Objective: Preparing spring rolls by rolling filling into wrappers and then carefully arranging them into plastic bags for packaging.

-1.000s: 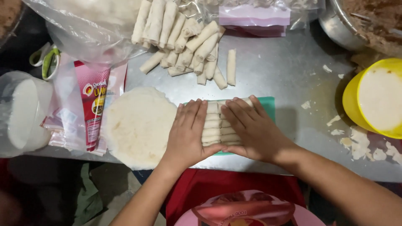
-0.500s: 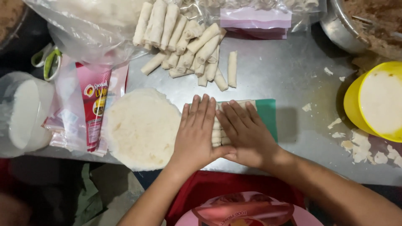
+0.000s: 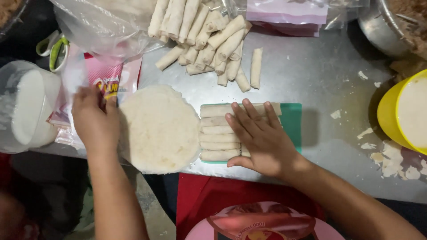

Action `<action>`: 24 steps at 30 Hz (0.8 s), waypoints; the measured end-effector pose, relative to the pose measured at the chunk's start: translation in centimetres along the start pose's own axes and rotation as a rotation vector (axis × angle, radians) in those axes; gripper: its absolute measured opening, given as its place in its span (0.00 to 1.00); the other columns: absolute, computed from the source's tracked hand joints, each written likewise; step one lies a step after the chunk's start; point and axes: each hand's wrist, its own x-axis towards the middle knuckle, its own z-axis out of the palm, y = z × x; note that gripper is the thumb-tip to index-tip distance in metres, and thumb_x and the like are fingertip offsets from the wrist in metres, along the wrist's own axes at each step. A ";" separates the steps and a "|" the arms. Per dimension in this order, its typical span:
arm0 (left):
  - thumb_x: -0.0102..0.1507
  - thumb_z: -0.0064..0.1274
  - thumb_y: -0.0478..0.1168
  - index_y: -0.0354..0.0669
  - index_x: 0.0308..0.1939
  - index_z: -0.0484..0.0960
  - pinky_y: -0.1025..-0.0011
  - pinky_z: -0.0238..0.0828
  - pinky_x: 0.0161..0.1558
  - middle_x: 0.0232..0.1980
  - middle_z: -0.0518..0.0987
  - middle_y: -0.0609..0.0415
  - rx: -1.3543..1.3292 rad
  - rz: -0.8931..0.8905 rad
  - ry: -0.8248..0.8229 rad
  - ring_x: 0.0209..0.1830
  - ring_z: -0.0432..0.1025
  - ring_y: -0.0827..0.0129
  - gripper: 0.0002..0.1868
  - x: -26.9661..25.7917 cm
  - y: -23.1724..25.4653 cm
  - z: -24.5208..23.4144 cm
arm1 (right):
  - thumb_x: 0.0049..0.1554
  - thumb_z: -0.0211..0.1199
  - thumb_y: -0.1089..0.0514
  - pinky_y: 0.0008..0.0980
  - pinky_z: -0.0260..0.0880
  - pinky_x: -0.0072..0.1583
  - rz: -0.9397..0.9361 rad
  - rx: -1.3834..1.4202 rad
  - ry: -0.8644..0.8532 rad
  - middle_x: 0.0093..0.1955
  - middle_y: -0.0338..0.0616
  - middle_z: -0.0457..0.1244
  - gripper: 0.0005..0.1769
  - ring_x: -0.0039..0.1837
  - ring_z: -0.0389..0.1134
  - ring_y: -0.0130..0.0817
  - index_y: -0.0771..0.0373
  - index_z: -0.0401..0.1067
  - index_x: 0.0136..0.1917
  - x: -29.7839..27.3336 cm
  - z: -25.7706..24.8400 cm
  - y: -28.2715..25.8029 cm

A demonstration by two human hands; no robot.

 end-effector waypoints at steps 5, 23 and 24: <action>0.67 0.79 0.25 0.39 0.50 0.95 0.63 0.77 0.50 0.51 0.90 0.47 -0.199 0.131 0.326 0.52 0.83 0.58 0.11 1.1 -4.5 -1.8 | 0.56 0.55 0.05 0.67 0.31 0.87 0.006 0.054 0.013 0.94 0.52 0.40 0.75 0.93 0.38 0.55 0.59 0.39 0.92 -0.2 0.5 0.3; 0.89 0.40 0.39 0.37 0.77 0.75 0.55 0.77 0.67 0.67 0.80 0.41 0.216 0.515 0.215 0.63 0.79 0.47 0.16 -7.7 -6.6 5.2 | 0.63 0.34 0.11 0.65 0.26 0.86 -0.039 0.079 0.009 0.94 0.51 0.37 0.65 0.93 0.31 0.52 0.61 0.45 0.91 -0.2 -0.3 0.9; 0.89 0.40 0.39 0.37 0.77 0.75 0.55 0.77 0.67 0.67 0.80 0.41 0.213 0.511 0.207 0.63 0.79 0.47 0.16 -11.0 -1.7 5.9 | 0.63 0.34 0.11 0.65 0.26 0.86 -0.039 0.082 0.000 0.94 0.51 0.37 0.65 0.93 0.31 0.52 0.61 0.45 0.91 -0.6 -0.5 0.5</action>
